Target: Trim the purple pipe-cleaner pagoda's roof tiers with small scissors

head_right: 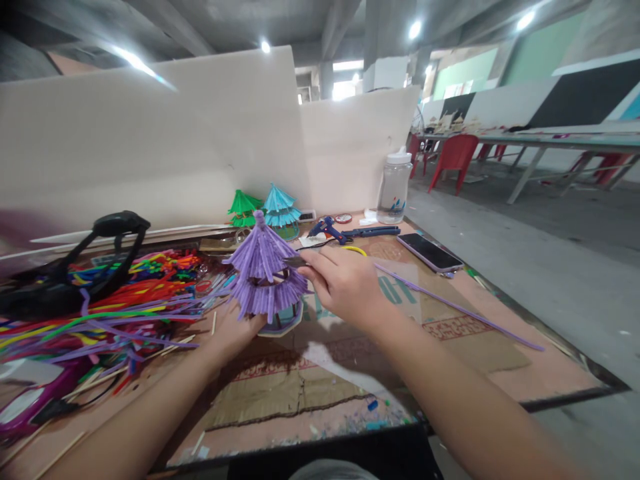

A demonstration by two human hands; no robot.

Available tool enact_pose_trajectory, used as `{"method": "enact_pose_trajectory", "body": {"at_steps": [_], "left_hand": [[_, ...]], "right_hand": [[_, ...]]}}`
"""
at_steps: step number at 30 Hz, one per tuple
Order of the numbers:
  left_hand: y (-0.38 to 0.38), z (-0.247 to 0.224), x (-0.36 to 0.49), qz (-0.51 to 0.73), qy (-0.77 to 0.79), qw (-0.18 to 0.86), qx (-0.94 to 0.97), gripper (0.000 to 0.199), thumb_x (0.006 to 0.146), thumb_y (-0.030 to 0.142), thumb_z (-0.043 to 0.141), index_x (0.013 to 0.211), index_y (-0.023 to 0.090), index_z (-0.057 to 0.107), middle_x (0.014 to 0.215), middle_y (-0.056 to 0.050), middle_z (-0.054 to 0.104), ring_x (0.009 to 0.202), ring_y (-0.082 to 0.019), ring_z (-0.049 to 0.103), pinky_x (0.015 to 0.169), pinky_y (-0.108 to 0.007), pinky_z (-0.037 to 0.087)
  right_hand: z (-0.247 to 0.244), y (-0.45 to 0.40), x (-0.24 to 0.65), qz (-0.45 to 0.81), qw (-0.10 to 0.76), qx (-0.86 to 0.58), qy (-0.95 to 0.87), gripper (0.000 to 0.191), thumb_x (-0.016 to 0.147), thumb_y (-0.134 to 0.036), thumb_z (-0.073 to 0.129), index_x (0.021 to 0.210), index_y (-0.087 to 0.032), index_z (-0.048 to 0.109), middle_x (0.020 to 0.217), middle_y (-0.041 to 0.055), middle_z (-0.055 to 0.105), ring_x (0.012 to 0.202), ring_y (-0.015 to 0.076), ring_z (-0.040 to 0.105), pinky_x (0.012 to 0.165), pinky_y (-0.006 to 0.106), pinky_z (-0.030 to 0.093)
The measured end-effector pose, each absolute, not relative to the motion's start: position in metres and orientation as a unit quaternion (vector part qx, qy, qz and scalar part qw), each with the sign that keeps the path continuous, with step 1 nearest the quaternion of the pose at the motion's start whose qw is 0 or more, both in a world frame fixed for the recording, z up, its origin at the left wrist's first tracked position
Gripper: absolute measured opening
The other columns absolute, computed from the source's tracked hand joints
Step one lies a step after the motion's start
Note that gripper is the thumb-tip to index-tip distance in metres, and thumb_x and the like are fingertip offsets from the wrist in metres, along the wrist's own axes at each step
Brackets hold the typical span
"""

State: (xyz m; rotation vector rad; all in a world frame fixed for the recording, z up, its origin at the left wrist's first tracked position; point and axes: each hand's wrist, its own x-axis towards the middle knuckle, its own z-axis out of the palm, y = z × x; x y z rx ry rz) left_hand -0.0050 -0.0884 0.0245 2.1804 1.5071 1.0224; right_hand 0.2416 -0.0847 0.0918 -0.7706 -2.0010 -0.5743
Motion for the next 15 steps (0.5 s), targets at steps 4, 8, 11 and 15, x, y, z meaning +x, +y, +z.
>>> {"method": "enact_pose_trajectory", "body": {"at_steps": [4, 8, 11, 15], "left_hand": [[-0.0877, 0.0248, -0.0048, 0.354, 0.52, 0.148, 0.763, 0.049, 0.082, 0.039, 0.058, 0.124, 0.015, 0.066, 0.13, -0.012, 0.069, 0.124, -0.031, 0.062, 0.106, -0.04, 0.049], [-0.0882, 0.0262, -0.0039, 0.357, 0.517, 0.145, 0.764, 0.045, 0.082, 0.035, 0.059, 0.122, 0.017, 0.068, 0.129, -0.01, 0.07, 0.124, -0.029, 0.062, 0.107, -0.038, 0.048], [-0.0889, 0.0266, -0.0033, 0.36, 0.518, 0.139, 0.763, 0.044, 0.082, 0.033, 0.06, 0.122, 0.018, 0.068, 0.127, -0.009, 0.071, 0.122, -0.029, 0.063, 0.106, -0.039, 0.049], [-0.0888, 0.0259, -0.0036, 0.362, 0.518, 0.133, 0.763, 0.046, 0.083, 0.037, 0.058, 0.123, 0.016, 0.067, 0.128, -0.01, 0.07, 0.123, -0.03, 0.062, 0.106, -0.041, 0.049]], "right_hand": [[0.0926, -0.0854, 0.2414, -0.234, 0.442, -0.31, -0.809, 0.024, 0.1, -0.031, 0.051, 0.106, -0.015, 0.068, 0.079, 0.0042, 0.07, 0.071, 0.0163, 0.061, 0.066, 0.029, 0.041], [0.0929, -0.0859, 0.2416, -0.235, 0.438, -0.31, -0.81, 0.024, 0.1, -0.031, 0.052, 0.106, -0.014, 0.068, 0.08, 0.0049, 0.07, 0.071, 0.0165, 0.061, 0.066, 0.029, 0.041], [0.093, -0.0861, 0.2414, -0.236, 0.437, -0.308, -0.812, 0.025, 0.1, -0.031, 0.052, 0.106, -0.013, 0.068, 0.08, 0.0048, 0.07, 0.071, 0.0164, 0.061, 0.065, 0.029, 0.041], [0.0938, -0.0869, 0.241, -0.237, 0.436, -0.308, -0.812, 0.025, 0.1, -0.03, 0.052, 0.105, -0.013, 0.069, 0.077, 0.0044, 0.069, 0.069, 0.0162, 0.061, 0.064, 0.029, 0.04]]}}
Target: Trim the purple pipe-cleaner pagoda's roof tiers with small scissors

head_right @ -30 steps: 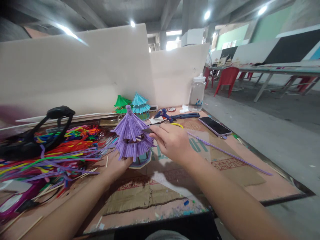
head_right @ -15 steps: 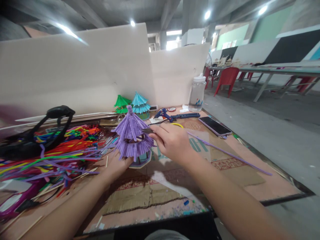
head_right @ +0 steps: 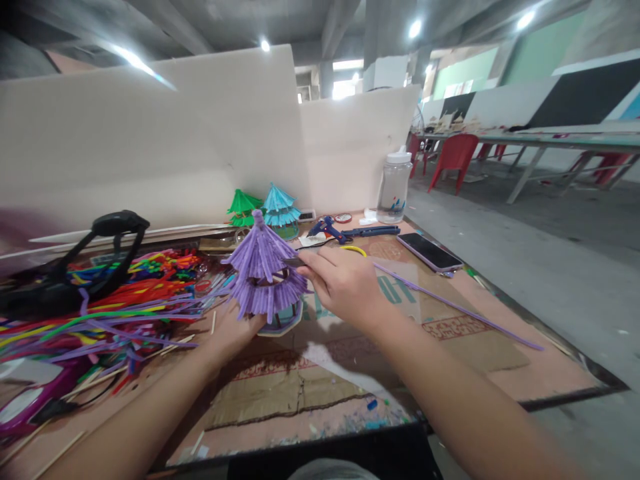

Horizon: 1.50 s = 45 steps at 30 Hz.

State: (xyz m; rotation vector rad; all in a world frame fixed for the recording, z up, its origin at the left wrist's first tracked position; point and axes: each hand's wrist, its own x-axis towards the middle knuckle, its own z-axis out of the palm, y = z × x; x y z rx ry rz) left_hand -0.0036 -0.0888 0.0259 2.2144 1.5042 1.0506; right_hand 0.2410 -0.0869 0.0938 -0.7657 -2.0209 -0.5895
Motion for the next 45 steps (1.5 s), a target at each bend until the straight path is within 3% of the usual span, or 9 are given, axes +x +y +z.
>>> {"method": "enact_pose_trajectory", "body": {"at_steps": [9, 24, 34, 45], "left_hand": [[-0.0892, 0.0263, -0.0044, 0.359, 0.516, 0.135, 0.766, 0.048, 0.084, 0.04, 0.054, 0.123, 0.016, 0.066, 0.128, -0.012, 0.07, 0.122, -0.032, 0.063, 0.104, -0.045, 0.051], [-0.0889, 0.0278, -0.0035, 0.362, 0.5, 0.148, 0.773, 0.043, 0.082, 0.035, 0.055, 0.119, 0.019, 0.07, 0.122, -0.006, 0.073, 0.117, -0.027, 0.066, 0.103, -0.035, 0.051], [-0.0889, 0.026, -0.0044, 0.36, 0.506, 0.145, 0.77, 0.047, 0.082, 0.035, 0.055, 0.123, 0.016, 0.067, 0.13, -0.009, 0.07, 0.125, -0.028, 0.061, 0.108, -0.038, 0.047], [-0.0917, 0.0338, -0.0004, 0.364, 0.513, 0.137, 0.765, 0.043, 0.083, 0.037, 0.058, 0.12, 0.017, 0.068, 0.124, -0.01, 0.072, 0.119, -0.028, 0.065, 0.104, -0.037, 0.05]], "right_hand": [[0.0908, -0.0859, 0.2425, -0.231, 0.443, -0.305, -0.811, 0.024, 0.1, -0.03, 0.052, 0.107, -0.014, 0.068, 0.082, 0.0058, 0.072, 0.074, 0.0164, 0.065, 0.068, 0.028, 0.044], [0.0934, -0.0866, 0.2408, -0.23, 0.442, -0.297, -0.815, 0.024, 0.099, -0.028, 0.054, 0.106, -0.011, 0.069, 0.08, 0.0061, 0.07, 0.072, 0.0173, 0.063, 0.067, 0.029, 0.043], [0.0928, -0.0867, 0.2406, -0.234, 0.45, -0.296, -0.809, 0.023, 0.098, -0.028, 0.056, 0.104, -0.011, 0.07, 0.079, 0.0066, 0.071, 0.071, 0.018, 0.064, 0.065, 0.03, 0.042], [0.0912, -0.0863, 0.2418, -0.229, 0.452, -0.293, -0.811, 0.022, 0.098, -0.028, 0.056, 0.106, -0.012, 0.069, 0.085, 0.0074, 0.074, 0.076, 0.0182, 0.067, 0.069, 0.029, 0.046]]}}
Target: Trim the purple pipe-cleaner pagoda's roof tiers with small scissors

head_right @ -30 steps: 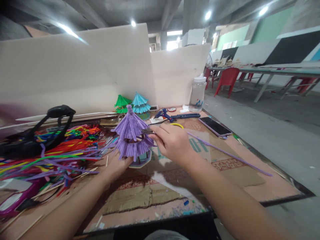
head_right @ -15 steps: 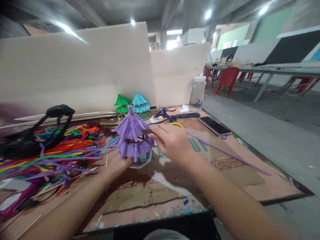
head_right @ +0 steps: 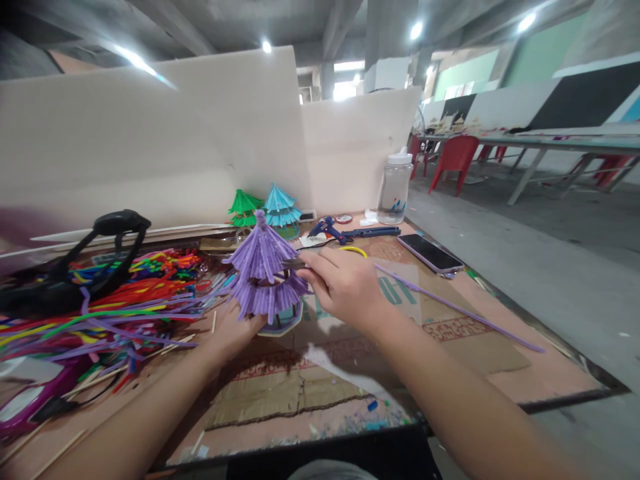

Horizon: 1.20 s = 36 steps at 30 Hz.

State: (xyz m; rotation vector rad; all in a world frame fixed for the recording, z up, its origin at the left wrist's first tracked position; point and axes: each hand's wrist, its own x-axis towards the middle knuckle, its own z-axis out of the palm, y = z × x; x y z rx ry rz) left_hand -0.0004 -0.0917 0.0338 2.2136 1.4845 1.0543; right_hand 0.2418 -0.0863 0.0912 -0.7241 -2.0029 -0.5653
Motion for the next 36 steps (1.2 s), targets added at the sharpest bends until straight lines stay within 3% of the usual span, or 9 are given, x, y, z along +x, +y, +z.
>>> {"method": "enact_pose_trajectory", "body": {"at_steps": [19, 27, 36], "left_hand": [[-0.0908, 0.0322, -0.0014, 0.364, 0.509, 0.151, 0.766, 0.048, 0.082, 0.036, 0.058, 0.126, 0.017, 0.066, 0.129, -0.01, 0.07, 0.125, -0.029, 0.061, 0.108, -0.04, 0.047], [-0.0893, 0.0297, -0.003, 0.359, 0.51, 0.151, 0.767, 0.047, 0.082, 0.035, 0.058, 0.124, 0.018, 0.068, 0.123, -0.009, 0.072, 0.121, -0.029, 0.063, 0.106, -0.038, 0.049], [-0.0897, 0.0293, -0.0027, 0.362, 0.513, 0.156, 0.762, 0.049, 0.081, 0.039, 0.056, 0.125, 0.019, 0.066, 0.126, -0.008, 0.071, 0.124, -0.028, 0.062, 0.108, -0.038, 0.047]], "right_hand": [[0.0934, -0.0876, 0.2408, -0.228, 0.431, -0.307, -0.818, 0.025, 0.101, -0.031, 0.051, 0.105, -0.014, 0.069, 0.075, 0.0035, 0.068, 0.067, 0.0153, 0.06, 0.063, 0.029, 0.039], [0.0927, -0.0891, 0.2418, -0.22, 0.446, -0.303, -0.813, 0.024, 0.1, -0.03, 0.051, 0.11, -0.014, 0.067, 0.089, 0.0081, 0.074, 0.079, 0.0173, 0.067, 0.069, 0.029, 0.045], [0.0911, -0.0874, 0.2411, -0.214, 0.437, -0.305, -0.818, 0.025, 0.1, -0.032, 0.051, 0.11, -0.016, 0.067, 0.087, 0.0071, 0.073, 0.076, 0.0172, 0.066, 0.069, 0.029, 0.044]]}}
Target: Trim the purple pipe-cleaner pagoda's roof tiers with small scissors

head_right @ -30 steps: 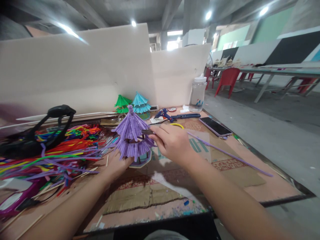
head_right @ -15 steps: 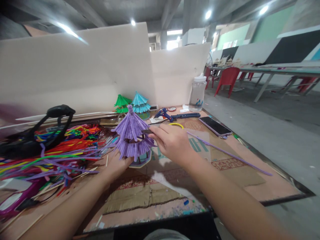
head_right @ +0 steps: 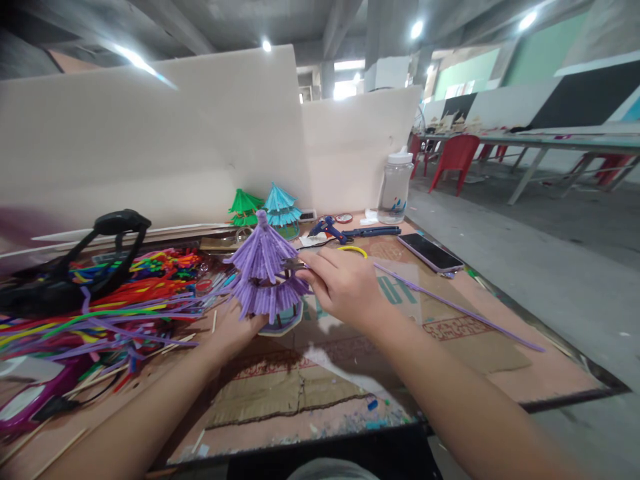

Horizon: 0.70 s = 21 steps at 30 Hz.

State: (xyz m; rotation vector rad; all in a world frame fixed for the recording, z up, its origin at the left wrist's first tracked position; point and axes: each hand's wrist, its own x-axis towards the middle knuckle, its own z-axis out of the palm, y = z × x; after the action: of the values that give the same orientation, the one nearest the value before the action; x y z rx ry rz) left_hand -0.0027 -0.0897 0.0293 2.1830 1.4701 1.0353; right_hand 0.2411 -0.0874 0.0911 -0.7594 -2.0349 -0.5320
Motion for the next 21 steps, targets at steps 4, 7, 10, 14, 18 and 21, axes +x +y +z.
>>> {"method": "enact_pose_trajectory", "body": {"at_steps": [4, 7, 10, 14, 18, 21], "left_hand": [[-0.0898, 0.0292, -0.0029, 0.361, 0.516, 0.156, 0.761, 0.05, 0.08, 0.041, 0.056, 0.123, 0.019, 0.067, 0.124, -0.008, 0.072, 0.124, -0.029, 0.061, 0.109, -0.039, 0.046], [-0.0906, 0.0299, -0.0026, 0.362, 0.52, 0.153, 0.758, 0.052, 0.081, 0.042, 0.055, 0.124, 0.018, 0.066, 0.126, -0.009, 0.071, 0.125, -0.03, 0.06, 0.109, -0.04, 0.046], [-0.0912, 0.0308, -0.0023, 0.363, 0.521, 0.152, 0.757, 0.052, 0.081, 0.044, 0.056, 0.125, 0.018, 0.066, 0.122, -0.01, 0.072, 0.125, -0.03, 0.06, 0.11, -0.04, 0.045], [-0.0908, 0.031, -0.0027, 0.362, 0.516, 0.156, 0.761, 0.051, 0.081, 0.042, 0.057, 0.126, 0.018, 0.066, 0.123, -0.009, 0.072, 0.124, -0.03, 0.06, 0.11, -0.04, 0.045], [-0.0899, 0.0306, -0.0029, 0.36, 0.506, 0.162, 0.767, 0.05, 0.081, 0.041, 0.055, 0.123, 0.018, 0.068, 0.125, -0.009, 0.072, 0.122, -0.029, 0.062, 0.108, -0.039, 0.047], [-0.0897, 0.0307, -0.0027, 0.36, 0.503, 0.16, 0.769, 0.049, 0.082, 0.04, 0.054, 0.123, 0.017, 0.068, 0.124, -0.009, 0.072, 0.122, -0.029, 0.062, 0.108, -0.039, 0.047]], "right_hand": [[0.0913, -0.0875, 0.2412, -0.217, 0.437, -0.304, -0.818, 0.026, 0.1, -0.032, 0.051, 0.11, -0.015, 0.067, 0.086, 0.007, 0.073, 0.075, 0.0171, 0.065, 0.068, 0.029, 0.044], [0.0918, -0.0883, 0.2413, -0.217, 0.436, -0.302, -0.819, 0.025, 0.1, -0.031, 0.051, 0.11, -0.015, 0.067, 0.087, 0.0074, 0.074, 0.076, 0.0171, 0.066, 0.068, 0.029, 0.044], [0.0921, -0.0884, 0.2417, -0.215, 0.436, -0.303, -0.82, 0.024, 0.1, -0.032, 0.051, 0.11, -0.016, 0.066, 0.088, 0.0072, 0.074, 0.077, 0.0169, 0.066, 0.069, 0.029, 0.044], [0.0914, -0.0875, 0.242, -0.215, 0.438, -0.3, -0.82, 0.024, 0.1, -0.032, 0.051, 0.11, -0.016, 0.066, 0.086, 0.0066, 0.073, 0.076, 0.017, 0.066, 0.069, 0.029, 0.044], [0.0907, -0.087, 0.2419, -0.217, 0.442, -0.296, -0.819, 0.024, 0.1, -0.032, 0.051, 0.109, -0.016, 0.066, 0.089, 0.0069, 0.074, 0.077, 0.0169, 0.066, 0.069, 0.029, 0.045], [0.0908, -0.0875, 0.2417, -0.221, 0.443, -0.294, -0.818, 0.025, 0.1, -0.031, 0.051, 0.109, -0.014, 0.067, 0.088, 0.0075, 0.073, 0.077, 0.0171, 0.065, 0.069, 0.029, 0.044]]}}
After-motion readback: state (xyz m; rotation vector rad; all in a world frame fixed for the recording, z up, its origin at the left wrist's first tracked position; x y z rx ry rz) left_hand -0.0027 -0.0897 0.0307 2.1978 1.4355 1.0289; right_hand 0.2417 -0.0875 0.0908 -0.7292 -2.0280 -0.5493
